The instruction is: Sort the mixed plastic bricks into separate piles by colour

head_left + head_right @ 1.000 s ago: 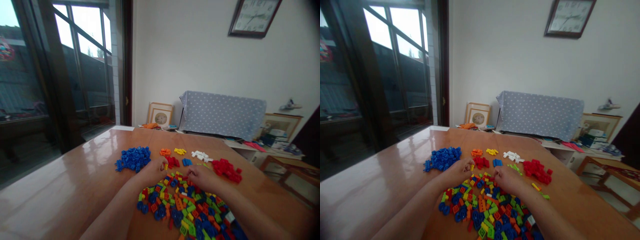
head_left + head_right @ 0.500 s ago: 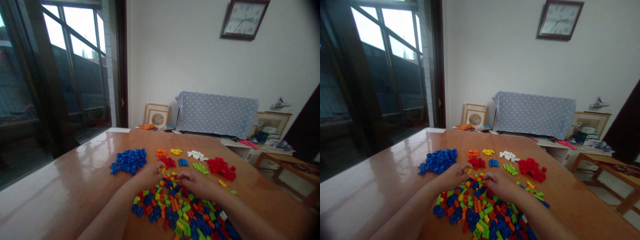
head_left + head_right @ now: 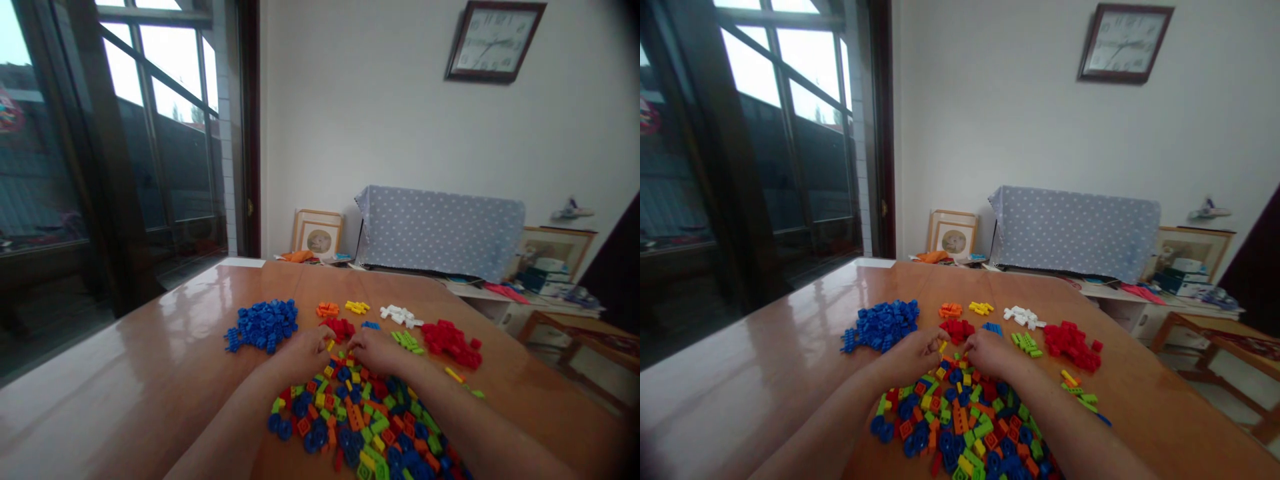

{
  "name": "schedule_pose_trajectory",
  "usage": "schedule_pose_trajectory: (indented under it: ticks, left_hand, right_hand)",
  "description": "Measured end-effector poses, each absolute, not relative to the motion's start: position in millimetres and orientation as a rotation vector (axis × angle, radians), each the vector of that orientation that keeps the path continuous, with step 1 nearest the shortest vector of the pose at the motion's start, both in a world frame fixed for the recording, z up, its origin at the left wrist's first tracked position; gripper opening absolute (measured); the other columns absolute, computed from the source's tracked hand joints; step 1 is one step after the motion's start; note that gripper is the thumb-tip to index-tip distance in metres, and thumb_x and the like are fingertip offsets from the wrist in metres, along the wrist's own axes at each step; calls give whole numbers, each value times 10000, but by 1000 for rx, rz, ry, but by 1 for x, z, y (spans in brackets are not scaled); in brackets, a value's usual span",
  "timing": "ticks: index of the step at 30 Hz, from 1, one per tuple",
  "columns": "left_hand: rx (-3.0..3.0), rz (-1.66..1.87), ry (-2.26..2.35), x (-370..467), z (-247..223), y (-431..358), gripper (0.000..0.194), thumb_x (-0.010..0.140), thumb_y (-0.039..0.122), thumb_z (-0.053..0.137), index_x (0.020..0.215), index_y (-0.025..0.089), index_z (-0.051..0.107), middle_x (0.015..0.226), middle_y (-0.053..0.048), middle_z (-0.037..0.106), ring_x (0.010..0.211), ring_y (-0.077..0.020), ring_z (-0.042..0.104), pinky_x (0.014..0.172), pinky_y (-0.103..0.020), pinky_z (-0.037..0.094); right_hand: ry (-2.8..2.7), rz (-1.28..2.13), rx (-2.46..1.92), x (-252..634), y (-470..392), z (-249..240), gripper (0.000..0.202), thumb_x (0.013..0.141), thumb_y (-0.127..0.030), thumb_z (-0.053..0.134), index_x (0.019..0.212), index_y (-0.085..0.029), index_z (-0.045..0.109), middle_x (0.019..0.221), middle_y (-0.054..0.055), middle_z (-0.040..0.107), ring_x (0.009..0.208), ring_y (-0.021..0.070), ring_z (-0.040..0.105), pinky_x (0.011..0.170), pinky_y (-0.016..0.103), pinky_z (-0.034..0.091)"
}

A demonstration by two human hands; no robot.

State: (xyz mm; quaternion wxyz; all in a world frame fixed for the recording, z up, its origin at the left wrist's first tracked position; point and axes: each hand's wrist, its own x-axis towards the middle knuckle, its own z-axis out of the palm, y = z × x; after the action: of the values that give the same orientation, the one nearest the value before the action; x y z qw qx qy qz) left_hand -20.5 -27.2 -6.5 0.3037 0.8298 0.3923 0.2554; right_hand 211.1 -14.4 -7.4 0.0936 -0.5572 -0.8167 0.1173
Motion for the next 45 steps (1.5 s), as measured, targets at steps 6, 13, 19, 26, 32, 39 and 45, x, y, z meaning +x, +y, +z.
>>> schedule_pose_trajectory:
  ticks: [6,13,19,26,32,39,45]
  left_hand:
    - [2233,683,1059,-20,-5,-28,331,782,176,491,1094,211,598,713,13,579,620,-138,510,520,-228,268]
    - [2104,730,1043,-17,-2,-29,328,807,229,527,1134,197,542,701,20,565,599,-135,496,505,-223,285]
    - [1928,796,914,-12,-3,-29,297,836,219,508,1131,180,500,698,28,558,551,-105,459,487,-203,305]
    - [1904,869,922,-13,-9,-25,269,845,205,499,1112,173,511,682,41,527,544,-91,453,486,-187,325]
    - [2003,897,956,-10,-8,-27,324,814,178,535,1137,158,554,796,-10,612,639,-115,537,522,-197,342]
    - [1941,967,1023,-14,6,-29,668,826,217,559,1453,188,330,946,-41,674,785,-158,620,682,-248,448]
    - [1950,1054,1103,-23,13,-25,549,850,269,553,1383,184,451,1004,-61,675,889,-181,633,791,-279,470]
  right_hand:
    - [-2306,440,-1634,212,-13,-7,174,675,-180,625,824,-197,713,823,18,685,741,148,575,617,228,351]
    - [-1945,940,-1466,207,-28,7,171,805,-257,518,942,-184,587,732,-29,610,586,92,516,512,194,370]
    - [-1520,1388,-1177,196,-37,12,202,737,-287,654,893,-173,597,690,-40,601,554,79,509,507,195,381]
    - [-1445,1435,-1108,171,-41,10,216,724,-267,660,908,-173,596,756,-7,666,678,114,618,623,225,461]
    - [-1591,1270,-1166,160,-39,6,196,781,-366,635,820,-178,595,674,-36,611,582,94,557,585,221,448]
    - [-1800,760,-1440,192,0,7,232,824,-370,529,862,-177,651,727,-1,665,636,121,584,572,210,430]
    - [-1786,420,-1746,249,71,7,283,837,-305,501,967,-157,704,818,42,710,747,154,616,608,216,398]
